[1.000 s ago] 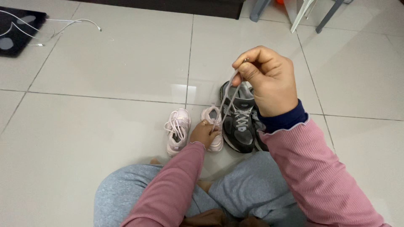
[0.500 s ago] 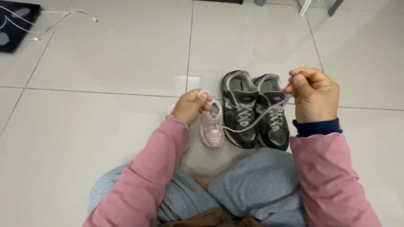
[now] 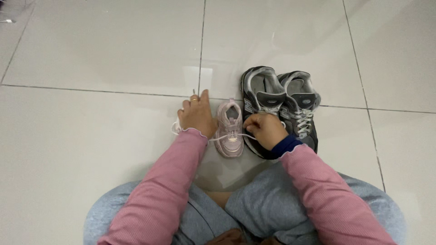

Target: The person sits on the floor and unlaces a pair of gray sneakers, then moves to a pair of pink sneakers. They remove the laces from the pink shoes and begin re-lacing one pink sneaker by threading the laces through the eyelets.

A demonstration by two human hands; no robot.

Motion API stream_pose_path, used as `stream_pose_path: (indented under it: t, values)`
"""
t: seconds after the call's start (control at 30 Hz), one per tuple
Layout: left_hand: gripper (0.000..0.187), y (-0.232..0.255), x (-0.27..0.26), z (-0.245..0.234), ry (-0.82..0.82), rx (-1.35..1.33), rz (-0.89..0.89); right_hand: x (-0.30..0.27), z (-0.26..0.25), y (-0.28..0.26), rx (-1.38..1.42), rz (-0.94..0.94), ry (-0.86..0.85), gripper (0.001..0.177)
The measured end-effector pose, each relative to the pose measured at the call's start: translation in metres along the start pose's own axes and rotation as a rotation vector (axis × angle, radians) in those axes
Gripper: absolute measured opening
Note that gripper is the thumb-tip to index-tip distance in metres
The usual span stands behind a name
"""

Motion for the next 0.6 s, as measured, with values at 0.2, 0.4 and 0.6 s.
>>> stream_pose_path:
  t: [0.2, 0.4, 0.6]
  values:
    - [0.064, 0.029, -0.019, 0.043, -0.207, -0.215, 0.259, 0.004, 0.038, 0.021, -0.13, 0.026, -0.11, 0.014]
    - [0.051, 0.006, -0.005, 0.083, -0.209, -0.395, 0.25, 0.007, 0.052, 0.03, 0.028, 0.08, -0.001, 0.016]
    - [0.042, 0.001, 0.003, 0.088, -0.172, -0.385, 0.347, 0.005, 0.054, 0.02, -0.07, -0.042, 0.165, 0.014]
Point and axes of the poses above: each hand's wrist, its own x-axis towards the middle knuckle, its own z-axis out of the palm, y = z × x, the point moved 8 cm from there along x, towards the middle knuckle, and after that the axes turned 6 degrees about z, right-handed, at the moved point
